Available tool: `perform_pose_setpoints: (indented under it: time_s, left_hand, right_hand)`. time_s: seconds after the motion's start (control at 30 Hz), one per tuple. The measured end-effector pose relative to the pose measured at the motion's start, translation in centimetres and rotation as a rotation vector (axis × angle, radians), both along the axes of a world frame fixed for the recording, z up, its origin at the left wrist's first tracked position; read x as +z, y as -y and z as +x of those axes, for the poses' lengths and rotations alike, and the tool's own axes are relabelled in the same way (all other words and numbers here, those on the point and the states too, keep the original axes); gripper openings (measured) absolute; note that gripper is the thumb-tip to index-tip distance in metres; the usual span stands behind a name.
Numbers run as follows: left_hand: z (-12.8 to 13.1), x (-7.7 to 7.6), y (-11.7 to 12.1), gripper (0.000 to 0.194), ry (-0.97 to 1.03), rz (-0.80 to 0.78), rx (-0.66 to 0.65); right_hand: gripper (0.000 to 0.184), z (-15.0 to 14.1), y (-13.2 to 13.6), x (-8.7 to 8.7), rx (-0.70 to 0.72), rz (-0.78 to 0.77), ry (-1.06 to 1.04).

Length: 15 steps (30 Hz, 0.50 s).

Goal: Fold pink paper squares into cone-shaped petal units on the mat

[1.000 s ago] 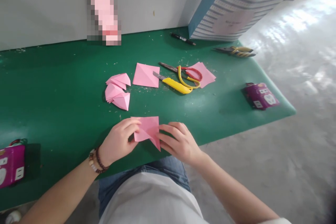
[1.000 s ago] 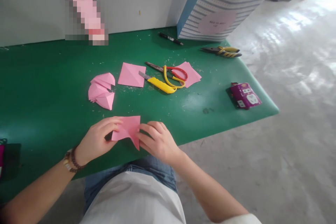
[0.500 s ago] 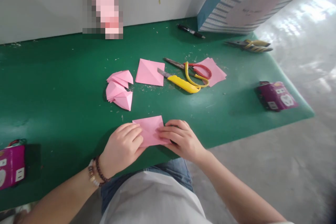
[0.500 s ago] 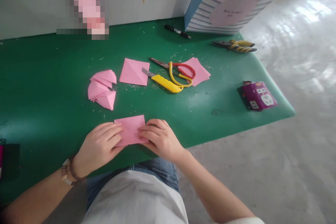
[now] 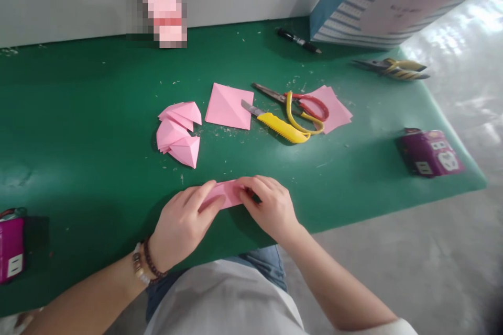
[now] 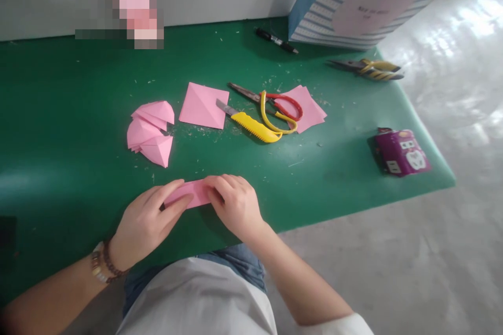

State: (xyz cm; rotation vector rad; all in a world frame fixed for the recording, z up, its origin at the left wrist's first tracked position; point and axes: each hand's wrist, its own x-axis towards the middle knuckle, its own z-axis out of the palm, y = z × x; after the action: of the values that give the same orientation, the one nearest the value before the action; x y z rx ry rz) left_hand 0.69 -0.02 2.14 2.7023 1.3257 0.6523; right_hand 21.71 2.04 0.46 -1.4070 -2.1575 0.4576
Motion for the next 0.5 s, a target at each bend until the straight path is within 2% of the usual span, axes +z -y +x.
perform_pose_setpoints:
  time_s: [0.17,0.37,0.5]
  left_hand:
    - [0.04,0.14,0.05,0.021,-0.042,0.002,0.001]
    - [0.15,-0.33,0.30,0.027,0.043,-0.016,-0.142]
    - [0.15,-0.77,0.43,0.029,0.020,-0.034,-0.162]
  right_hand:
    - [0.016,-0.02,-0.05,-0.08,0.009,0.024,-0.020]
    - [0.016,-0.15,-0.14,-0.08,-0.001,0.028,-0.018]
    - [0.017,-0.19,-0.15,-0.07,-0.006,0.026,-0.017]
